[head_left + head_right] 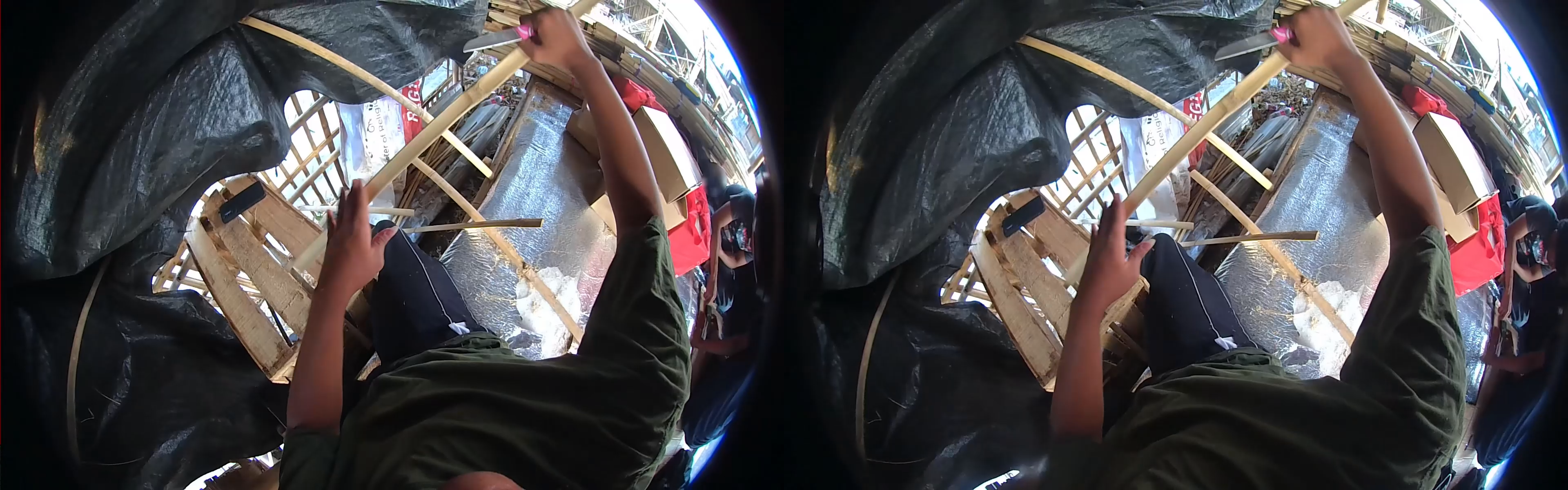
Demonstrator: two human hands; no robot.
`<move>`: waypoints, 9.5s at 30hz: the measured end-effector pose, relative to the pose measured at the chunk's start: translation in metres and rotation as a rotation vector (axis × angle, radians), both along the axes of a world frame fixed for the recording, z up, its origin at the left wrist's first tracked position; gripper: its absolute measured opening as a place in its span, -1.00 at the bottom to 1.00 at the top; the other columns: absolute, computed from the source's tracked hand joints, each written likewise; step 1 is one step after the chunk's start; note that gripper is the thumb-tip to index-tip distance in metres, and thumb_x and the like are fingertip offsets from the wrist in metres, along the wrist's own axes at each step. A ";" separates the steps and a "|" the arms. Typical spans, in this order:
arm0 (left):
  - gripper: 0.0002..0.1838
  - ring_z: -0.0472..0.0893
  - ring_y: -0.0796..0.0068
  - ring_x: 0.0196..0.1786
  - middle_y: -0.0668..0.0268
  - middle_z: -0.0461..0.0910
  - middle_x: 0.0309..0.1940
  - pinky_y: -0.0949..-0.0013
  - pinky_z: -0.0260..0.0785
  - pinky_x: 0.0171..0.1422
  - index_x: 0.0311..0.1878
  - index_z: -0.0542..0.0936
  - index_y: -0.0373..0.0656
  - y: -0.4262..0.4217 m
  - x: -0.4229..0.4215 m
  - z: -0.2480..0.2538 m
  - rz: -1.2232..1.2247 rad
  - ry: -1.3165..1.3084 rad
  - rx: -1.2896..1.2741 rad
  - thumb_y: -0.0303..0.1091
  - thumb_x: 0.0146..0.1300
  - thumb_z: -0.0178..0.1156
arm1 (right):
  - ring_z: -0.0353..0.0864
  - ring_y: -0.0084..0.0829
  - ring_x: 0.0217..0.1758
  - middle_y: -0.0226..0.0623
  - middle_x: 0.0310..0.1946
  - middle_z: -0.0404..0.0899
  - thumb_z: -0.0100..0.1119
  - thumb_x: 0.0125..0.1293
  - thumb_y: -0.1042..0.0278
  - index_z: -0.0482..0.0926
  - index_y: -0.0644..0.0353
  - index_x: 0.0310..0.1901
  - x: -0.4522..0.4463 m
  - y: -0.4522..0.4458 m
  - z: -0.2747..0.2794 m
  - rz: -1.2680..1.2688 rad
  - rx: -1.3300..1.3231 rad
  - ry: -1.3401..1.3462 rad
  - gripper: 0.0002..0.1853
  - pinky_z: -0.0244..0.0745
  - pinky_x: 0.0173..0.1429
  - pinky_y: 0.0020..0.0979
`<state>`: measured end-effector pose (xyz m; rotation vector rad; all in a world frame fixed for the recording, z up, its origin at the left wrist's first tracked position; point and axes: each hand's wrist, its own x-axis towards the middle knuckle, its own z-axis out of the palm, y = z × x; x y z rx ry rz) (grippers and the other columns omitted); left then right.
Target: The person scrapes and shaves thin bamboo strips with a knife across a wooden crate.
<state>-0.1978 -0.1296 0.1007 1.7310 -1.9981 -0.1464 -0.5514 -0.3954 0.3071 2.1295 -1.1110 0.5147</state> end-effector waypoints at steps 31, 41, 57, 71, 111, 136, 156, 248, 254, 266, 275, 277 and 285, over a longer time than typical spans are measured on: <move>-0.50 0.30 -0.08 0.44 -0.17 0.29 0.32 0.08 0.17 0.49 0.35 0.22 -0.32 -0.024 -0.107 0.022 -0.547 0.570 -0.097 -0.57 0.38 0.06 | 0.65 -0.13 -0.41 -0.04 -0.49 0.60 0.17 0.18 0.38 0.66 0.13 -0.19 -0.130 -0.044 -0.183 -0.026 0.501 -0.652 -0.83 0.47 -0.27 -0.16; -0.38 0.18 -0.07 0.54 -0.01 0.18 0.49 -0.27 -0.04 0.55 0.36 0.37 -0.22 0.061 -0.015 0.107 -0.178 0.044 -0.433 -0.46 0.20 0.27 | 0.69 -0.14 -0.30 -0.24 -0.48 0.66 0.10 0.26 0.35 0.69 -0.04 -0.26 -0.056 0.075 -0.205 -0.180 0.671 -0.349 -0.85 0.51 -0.21 -0.12; -0.80 0.66 -0.05 -0.16 -0.01 0.64 -0.25 0.19 0.46 -0.15 -0.03 0.62 -0.26 0.262 0.105 0.024 0.453 0.293 0.236 -0.46 0.30 0.23 | 0.64 -0.20 -0.16 -0.37 -0.31 0.73 0.29 -0.01 0.59 0.74 0.01 -0.22 0.183 0.092 -0.216 0.671 0.637 -0.129 -0.71 0.53 -0.07 -0.22; -0.81 0.42 0.76 -0.56 0.45 0.51 -0.57 0.55 0.25 -0.49 -0.08 0.67 -0.21 0.389 0.113 0.028 0.882 0.732 0.439 -0.42 0.48 0.07 | 0.70 -0.16 -0.04 -0.18 0.08 0.61 0.17 0.06 0.76 0.72 -0.12 0.06 0.221 0.125 -0.228 0.804 0.882 -0.375 -0.42 0.61 -0.01 -0.25; -0.84 0.62 -0.11 -0.18 -0.05 0.60 -0.29 -0.01 0.47 -0.07 -0.29 0.65 -0.30 0.096 0.139 -0.102 0.844 0.128 -0.047 -0.40 0.34 0.17 | 0.52 -0.16 -0.52 -0.06 -0.58 0.52 0.33 0.20 0.42 0.63 0.30 -0.35 0.266 0.223 -0.274 0.620 1.237 -0.361 -0.88 0.43 -0.34 -0.28; -0.84 0.63 0.08 -0.09 0.13 0.58 -0.16 0.09 0.52 0.01 -0.25 0.64 -0.17 0.218 0.110 -0.096 0.836 0.138 0.069 -0.37 0.10 0.33 | 0.64 0.07 -0.32 0.06 -0.41 0.61 0.22 0.38 0.26 0.57 0.25 -0.16 0.437 0.248 -0.310 0.901 1.040 -0.273 -0.80 0.46 -0.23 -0.15; -0.85 0.56 0.28 0.01 0.41 0.56 -0.23 0.13 0.38 0.06 -0.19 0.73 -0.06 0.233 0.108 -0.094 0.863 0.017 -0.162 -0.44 0.19 0.26 | 0.68 -0.23 -0.32 -0.09 -0.31 0.67 0.25 0.36 0.39 0.61 0.24 -0.09 0.429 0.233 -0.321 0.931 1.038 -0.461 -0.84 0.53 -0.22 -0.30; -0.75 0.58 -0.09 0.13 0.02 0.63 0.06 0.04 0.49 0.20 0.04 0.58 -0.27 0.235 0.149 -0.087 0.735 0.174 -0.098 -0.43 0.34 0.16 | 0.44 -0.54 -0.65 -0.46 -0.68 0.36 -0.19 0.56 -0.09 0.38 0.20 -0.38 0.478 0.132 -0.321 0.310 1.387 -0.315 -0.50 0.40 -0.56 -0.25; -0.76 0.58 -0.09 0.13 0.02 0.63 0.06 0.04 0.49 0.19 0.03 0.57 -0.28 0.235 0.147 -0.084 0.725 0.177 -0.087 -0.43 0.34 0.16 | 0.37 -0.50 -0.65 -0.39 -0.64 0.38 -0.08 0.52 -0.14 0.54 0.30 -0.18 0.487 0.116 -0.306 0.202 1.669 -0.580 -0.46 0.41 -0.57 -0.33; -0.75 0.57 -0.07 0.15 0.02 0.63 0.04 0.04 0.48 0.19 0.05 0.57 -0.27 0.235 0.148 -0.087 0.731 0.179 -0.104 -0.44 0.33 0.16 | 0.41 -0.46 -0.69 -0.41 -0.67 0.39 -0.17 0.56 -0.10 0.56 0.35 -0.21 0.477 0.174 -0.264 0.390 1.521 0.142 -0.43 0.40 -0.62 -0.34; -0.79 0.57 -0.06 0.17 0.03 0.64 0.04 0.07 0.49 0.21 0.00 0.58 -0.26 0.235 0.149 -0.089 0.718 0.165 -0.138 -0.44 0.34 0.15 | 0.51 -0.34 -0.64 -0.26 -0.60 0.44 -0.14 0.53 -0.15 0.51 0.38 0.00 0.482 0.162 -0.272 0.300 1.571 -0.061 -0.40 0.50 -0.57 -0.23; -0.79 0.57 -0.05 0.17 0.03 0.64 0.04 0.07 0.50 0.21 -0.01 0.58 -0.26 0.235 0.148 -0.089 0.728 0.143 -0.150 -0.43 0.34 0.15 | 0.63 -0.24 -0.59 -0.09 -0.50 0.61 -0.13 0.54 0.00 0.56 0.39 -0.08 0.480 0.170 -0.291 0.419 1.119 -0.122 -0.50 0.51 -0.56 -0.15; -0.81 0.59 -0.06 0.14 0.04 0.64 0.05 0.08 0.51 0.17 -0.03 0.59 -0.25 0.236 0.148 -0.089 0.726 0.158 -0.131 -0.42 0.33 0.16 | 0.61 -0.28 -0.64 -0.13 -0.60 0.56 -0.11 0.54 0.01 0.54 0.30 -0.27 0.466 0.167 -0.293 0.207 1.426 -0.221 -0.53 0.50 -0.59 -0.21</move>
